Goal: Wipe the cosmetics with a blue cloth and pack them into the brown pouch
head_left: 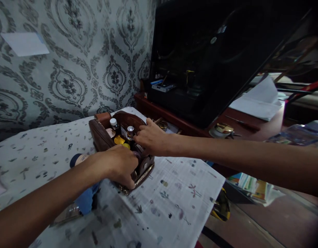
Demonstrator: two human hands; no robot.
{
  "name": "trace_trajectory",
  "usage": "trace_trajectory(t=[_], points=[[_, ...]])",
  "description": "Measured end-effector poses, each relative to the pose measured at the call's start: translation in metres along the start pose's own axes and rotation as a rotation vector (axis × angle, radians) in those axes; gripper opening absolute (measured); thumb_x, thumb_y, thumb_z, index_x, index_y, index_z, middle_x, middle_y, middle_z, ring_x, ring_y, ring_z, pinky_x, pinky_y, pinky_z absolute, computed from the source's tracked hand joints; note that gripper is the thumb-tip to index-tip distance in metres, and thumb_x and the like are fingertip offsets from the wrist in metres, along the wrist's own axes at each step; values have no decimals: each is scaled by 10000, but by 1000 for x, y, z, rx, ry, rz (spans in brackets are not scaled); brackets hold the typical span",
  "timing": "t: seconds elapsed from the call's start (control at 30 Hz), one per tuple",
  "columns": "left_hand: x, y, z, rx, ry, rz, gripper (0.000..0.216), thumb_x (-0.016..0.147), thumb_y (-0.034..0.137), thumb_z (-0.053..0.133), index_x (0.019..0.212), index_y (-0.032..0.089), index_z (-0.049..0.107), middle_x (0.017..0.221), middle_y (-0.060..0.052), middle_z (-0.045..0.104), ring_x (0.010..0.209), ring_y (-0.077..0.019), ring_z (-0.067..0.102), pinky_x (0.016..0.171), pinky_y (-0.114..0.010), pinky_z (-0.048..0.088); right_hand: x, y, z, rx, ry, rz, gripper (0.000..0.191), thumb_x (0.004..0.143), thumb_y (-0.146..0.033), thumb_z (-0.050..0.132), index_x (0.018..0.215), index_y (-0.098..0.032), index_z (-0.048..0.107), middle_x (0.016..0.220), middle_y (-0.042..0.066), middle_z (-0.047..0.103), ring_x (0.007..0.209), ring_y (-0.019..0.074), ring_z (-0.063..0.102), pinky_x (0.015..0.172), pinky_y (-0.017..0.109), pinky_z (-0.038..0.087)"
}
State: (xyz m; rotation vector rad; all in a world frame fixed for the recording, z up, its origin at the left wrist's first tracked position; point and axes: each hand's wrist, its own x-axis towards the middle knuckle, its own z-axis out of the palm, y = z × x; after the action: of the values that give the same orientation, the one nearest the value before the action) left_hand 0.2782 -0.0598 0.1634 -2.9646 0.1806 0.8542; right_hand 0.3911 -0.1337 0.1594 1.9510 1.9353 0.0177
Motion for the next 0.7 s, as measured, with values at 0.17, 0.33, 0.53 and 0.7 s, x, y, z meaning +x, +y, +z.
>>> trace_trajectory(t=[0.17,0.33,0.53,0.7], points=[[0,-1,2,12,2,1,342,736,420,660,892,136,769,835,-139,765,725,-277,691,668,-363,508,-1,-2,-2,26,-18,35,223,897,-165,569,1059,-128,718,1051,151,740,1050,295,624,859,422,252],[2,-4,4,-19,10,17,389,726,433,661,941,125,763,892,-148,767,762,-303,699,673,-384,513,-3,1,-6,58,-43,49,227,913,-146,529,1027,-128,725,994,140,750,1004,271,654,861,413,241],[2,-9,9,-58,50,35,365,726,467,681,867,138,750,862,-131,759,755,-281,687,658,-351,486,2,5,3,51,-17,33,227,912,-165,525,972,-135,742,908,136,758,959,267,666,854,419,240],[-1,-30,15,-273,107,53,530,802,663,570,921,167,714,864,-68,735,763,-210,660,605,-260,421,0,5,0,45,-18,37,221,917,-179,534,979,-130,739,957,149,759,991,283,667,843,416,257]])
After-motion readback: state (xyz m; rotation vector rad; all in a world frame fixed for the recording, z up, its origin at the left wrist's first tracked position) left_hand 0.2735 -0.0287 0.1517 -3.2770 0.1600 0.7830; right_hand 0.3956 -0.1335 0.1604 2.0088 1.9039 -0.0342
